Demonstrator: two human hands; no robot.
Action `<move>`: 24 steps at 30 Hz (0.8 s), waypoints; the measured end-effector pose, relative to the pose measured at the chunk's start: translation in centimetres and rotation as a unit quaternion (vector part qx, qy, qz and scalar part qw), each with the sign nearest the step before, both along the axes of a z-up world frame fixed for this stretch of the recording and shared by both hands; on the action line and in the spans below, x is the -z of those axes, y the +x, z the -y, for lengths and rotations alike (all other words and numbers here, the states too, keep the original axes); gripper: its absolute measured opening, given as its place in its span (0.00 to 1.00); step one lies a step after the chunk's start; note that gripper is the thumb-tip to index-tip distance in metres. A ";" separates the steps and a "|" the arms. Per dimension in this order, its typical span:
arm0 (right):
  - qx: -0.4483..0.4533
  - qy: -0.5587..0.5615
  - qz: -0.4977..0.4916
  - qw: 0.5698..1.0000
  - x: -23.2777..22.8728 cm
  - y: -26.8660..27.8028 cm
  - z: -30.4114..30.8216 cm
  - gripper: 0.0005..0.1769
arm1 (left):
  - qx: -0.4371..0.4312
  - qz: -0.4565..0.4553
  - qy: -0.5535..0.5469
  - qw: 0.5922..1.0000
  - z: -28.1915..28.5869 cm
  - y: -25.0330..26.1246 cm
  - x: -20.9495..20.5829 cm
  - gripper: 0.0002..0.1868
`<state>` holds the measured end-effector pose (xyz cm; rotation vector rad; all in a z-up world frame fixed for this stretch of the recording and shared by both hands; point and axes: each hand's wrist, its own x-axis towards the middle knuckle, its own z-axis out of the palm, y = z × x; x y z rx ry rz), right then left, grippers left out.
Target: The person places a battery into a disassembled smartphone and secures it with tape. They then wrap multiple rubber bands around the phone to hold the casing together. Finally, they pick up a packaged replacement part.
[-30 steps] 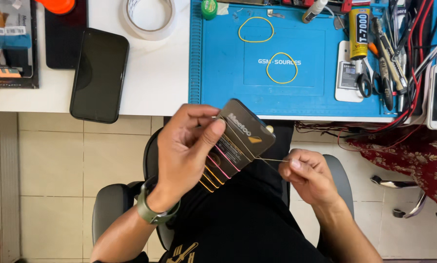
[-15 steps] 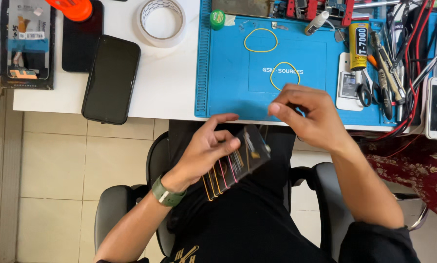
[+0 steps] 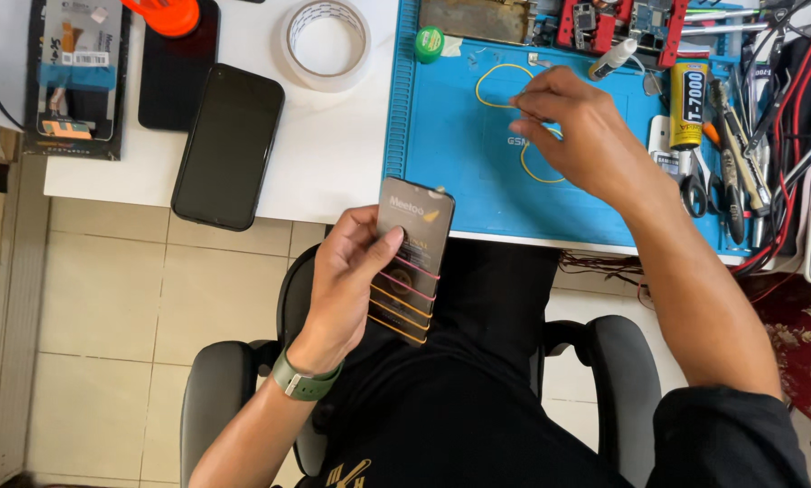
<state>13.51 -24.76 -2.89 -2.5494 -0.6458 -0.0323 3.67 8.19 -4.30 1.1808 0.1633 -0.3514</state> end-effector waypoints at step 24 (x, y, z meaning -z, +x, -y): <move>0.095 -0.150 0.145 0.973 5.1 -6.2 2.1 0.07 | -0.033 0.000 -0.083 0.996 3.5 0.5 -2.7 0.23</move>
